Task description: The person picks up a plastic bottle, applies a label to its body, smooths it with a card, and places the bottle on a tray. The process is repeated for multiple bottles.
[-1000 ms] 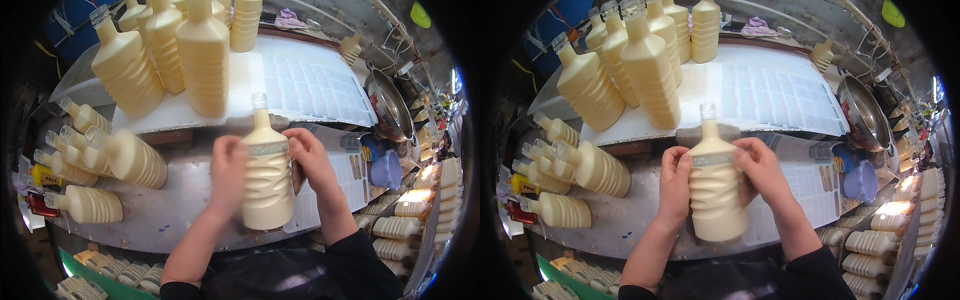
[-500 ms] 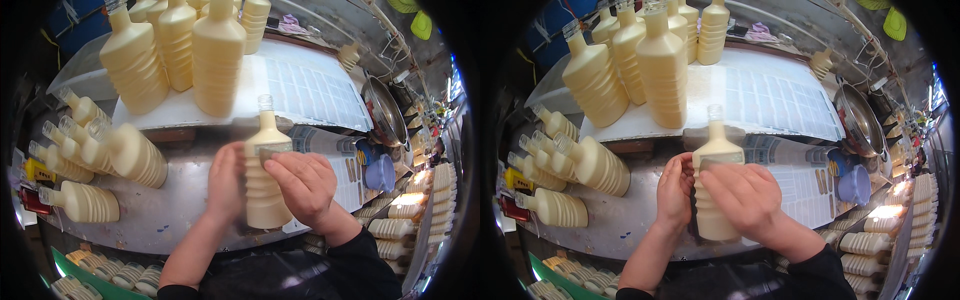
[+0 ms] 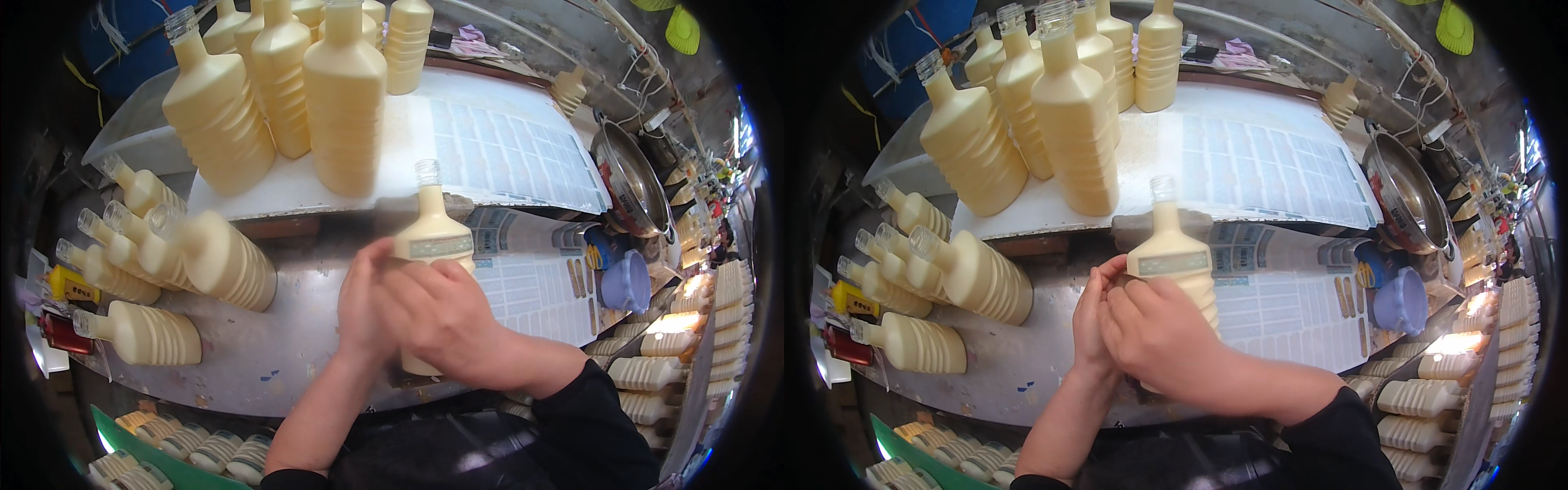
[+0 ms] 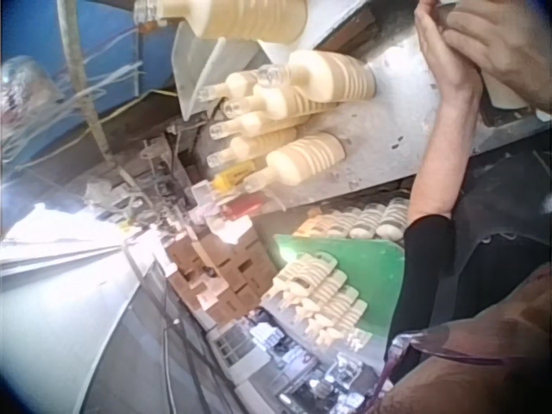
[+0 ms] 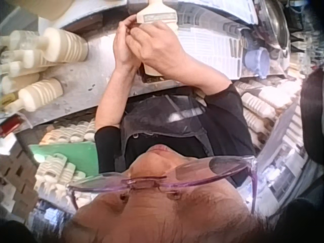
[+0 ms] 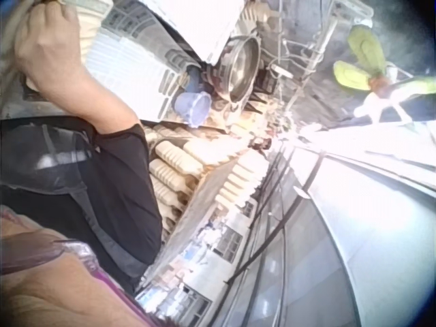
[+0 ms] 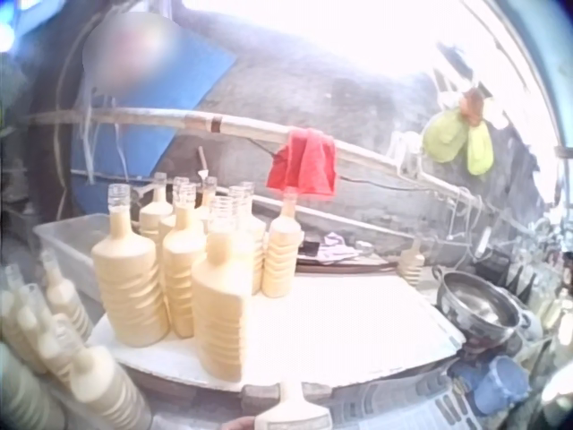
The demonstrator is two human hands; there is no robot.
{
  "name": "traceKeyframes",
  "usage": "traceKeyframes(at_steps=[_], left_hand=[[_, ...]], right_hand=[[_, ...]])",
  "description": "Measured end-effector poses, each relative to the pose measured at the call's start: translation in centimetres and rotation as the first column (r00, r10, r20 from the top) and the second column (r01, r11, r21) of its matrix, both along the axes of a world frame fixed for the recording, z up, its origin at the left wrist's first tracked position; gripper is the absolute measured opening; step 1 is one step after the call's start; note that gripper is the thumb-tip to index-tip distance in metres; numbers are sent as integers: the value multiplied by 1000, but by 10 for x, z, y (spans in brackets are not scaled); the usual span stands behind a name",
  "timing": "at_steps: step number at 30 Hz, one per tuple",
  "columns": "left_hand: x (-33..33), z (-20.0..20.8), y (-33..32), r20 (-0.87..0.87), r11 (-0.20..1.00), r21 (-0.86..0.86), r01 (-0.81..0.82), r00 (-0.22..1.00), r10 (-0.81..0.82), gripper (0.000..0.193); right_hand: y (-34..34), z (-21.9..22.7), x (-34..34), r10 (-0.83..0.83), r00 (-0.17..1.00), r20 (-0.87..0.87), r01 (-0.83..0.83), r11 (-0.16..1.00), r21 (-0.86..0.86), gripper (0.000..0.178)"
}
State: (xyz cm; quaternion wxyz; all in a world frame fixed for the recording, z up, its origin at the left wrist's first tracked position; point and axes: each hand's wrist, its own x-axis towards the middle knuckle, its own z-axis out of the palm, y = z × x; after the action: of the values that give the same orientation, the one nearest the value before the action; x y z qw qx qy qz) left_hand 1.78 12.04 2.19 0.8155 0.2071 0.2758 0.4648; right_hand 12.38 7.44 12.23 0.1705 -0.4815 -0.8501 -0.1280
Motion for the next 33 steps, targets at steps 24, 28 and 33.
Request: traceKeyframes(at_steps=[24, 28, 33], left_hand=[[17, 31, 5, -376, 966, 233, 112, 926, -17, 51], [24, 32, 9, -549, 959, 227, 168, 836, -17, 45], [19, 20, 8, -513, 953, 263, 152, 859, 4, 38]], right_hand=[[30, 1, 47, -409, 342, -846, 182, 912, -367, 37], [28, -8, 41, -375, 554, -743, 282, 925, -256, 41], [21, -38, 83, -408, 461, -788, 394, 890, -231, 45]])
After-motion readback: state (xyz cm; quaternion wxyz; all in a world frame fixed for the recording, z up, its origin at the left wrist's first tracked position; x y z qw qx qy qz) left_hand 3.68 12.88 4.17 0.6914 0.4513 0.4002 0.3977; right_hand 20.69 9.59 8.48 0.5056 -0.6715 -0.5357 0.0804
